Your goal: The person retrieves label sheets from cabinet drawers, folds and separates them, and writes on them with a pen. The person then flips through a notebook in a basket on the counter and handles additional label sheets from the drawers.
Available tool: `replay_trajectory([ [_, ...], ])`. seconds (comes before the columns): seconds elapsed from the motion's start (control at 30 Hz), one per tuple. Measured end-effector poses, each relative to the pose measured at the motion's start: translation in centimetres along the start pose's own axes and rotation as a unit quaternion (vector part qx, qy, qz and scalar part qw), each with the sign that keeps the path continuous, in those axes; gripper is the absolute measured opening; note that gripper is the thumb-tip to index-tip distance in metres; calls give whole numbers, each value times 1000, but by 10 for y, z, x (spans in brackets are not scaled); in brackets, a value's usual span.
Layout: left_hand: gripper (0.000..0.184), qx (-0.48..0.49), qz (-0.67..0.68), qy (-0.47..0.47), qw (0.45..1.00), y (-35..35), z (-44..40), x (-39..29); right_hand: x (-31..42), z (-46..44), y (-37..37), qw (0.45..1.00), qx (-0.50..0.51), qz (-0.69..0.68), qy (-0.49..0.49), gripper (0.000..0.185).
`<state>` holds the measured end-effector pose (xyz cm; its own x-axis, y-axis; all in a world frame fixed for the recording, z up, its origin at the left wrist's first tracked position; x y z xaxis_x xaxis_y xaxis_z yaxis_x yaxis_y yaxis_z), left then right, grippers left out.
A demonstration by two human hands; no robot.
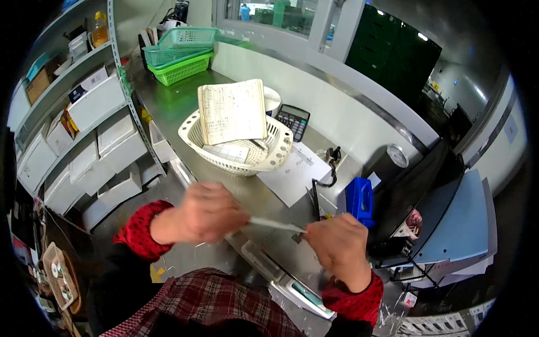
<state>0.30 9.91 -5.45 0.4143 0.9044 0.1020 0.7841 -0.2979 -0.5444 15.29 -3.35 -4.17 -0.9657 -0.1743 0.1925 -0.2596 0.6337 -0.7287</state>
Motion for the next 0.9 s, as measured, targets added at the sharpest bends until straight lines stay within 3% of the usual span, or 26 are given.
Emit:
replay_trajectory([
  [0.07, 7, 66, -30, 7, 997, -19, -5, 13, -4, 0, -4, 999, -19, 33, 8, 12],
  [0.13, 8, 15, -183, 32, 983, -56, -9, 34, -24, 0, -11, 991, -64, 119, 15, 10],
  [0.2, 16, -71, -334, 49, 939, -84, -22, 53, -38, 1, -10, 987, -101, 116, 41, 9],
  [0.3, 21, -71, -350, 114, 927, -63, -3, 93, -36, 8, 18, 990, -100, 97, -9, 10],
  [0.33, 21, -32, -292, 81, 952, -48, 11, 114, -31, 11, 37, 995, -81, 63, -19, 14],
  [0.37, 19, 6, -250, 42, 967, -29, 30, 136, -34, 17, 64, 1000, -1, -2, -11, 17],
  [0.4, 18, 61, -213, 1, 975, -12, 48, 153, -33, 28, 95, 994, 94, 56, 0, 14],
  [0.47, 16, 185, -129, -91, 970, 20, 97, 188, -18, 50, 134, 990, 131, 26, -47, 7],
  [0.53, 16, 184, -46, -203, 961, 21, 102, 196, -19, 69, 165, 984, 174, -12, -46, 11],
  [0.57, 16, 182, -50, -203, 961, 18, 101, 203, -18, 66, 164, 986, 159, -28, -46, 12],
  [0.63, 15, 295, -11, -282, 913, 31, 119, 223, -17, 65, 165, 986, 151, -43, -51, 14],
  [0.67, 15, 289, -13, -284, 914, 30, 114, 226, -20, 65, 166, 987, 150, -42, -47, 15],
  [0.73, 26, 471, -32, -389, 791, 47, 134, 242, -20, 62, 166, 987, 150, -36, -50, 16],
  [0.77, 38, 529, -30, -381, 758, 56, 133, 244, -17, 60, 164, 987, 147, -47, -38, 14],
  [0.9, 48, 437, -41, -379, 815, 77, 109, 225, -21, 59, 164, 987, 141, -68, -25, 16],
])
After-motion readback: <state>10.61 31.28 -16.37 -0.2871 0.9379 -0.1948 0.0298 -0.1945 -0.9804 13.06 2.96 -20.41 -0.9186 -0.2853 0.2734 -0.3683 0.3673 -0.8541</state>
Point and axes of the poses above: each hand's wrist, its own z-axis away from the middle knuckle, its own y-axis out of the palm, x = y × z, the point moved 8 cm from there along -z, towards the middle knuckle, and after that the axes turned 6 degrees about y, right-handed, at the moved point
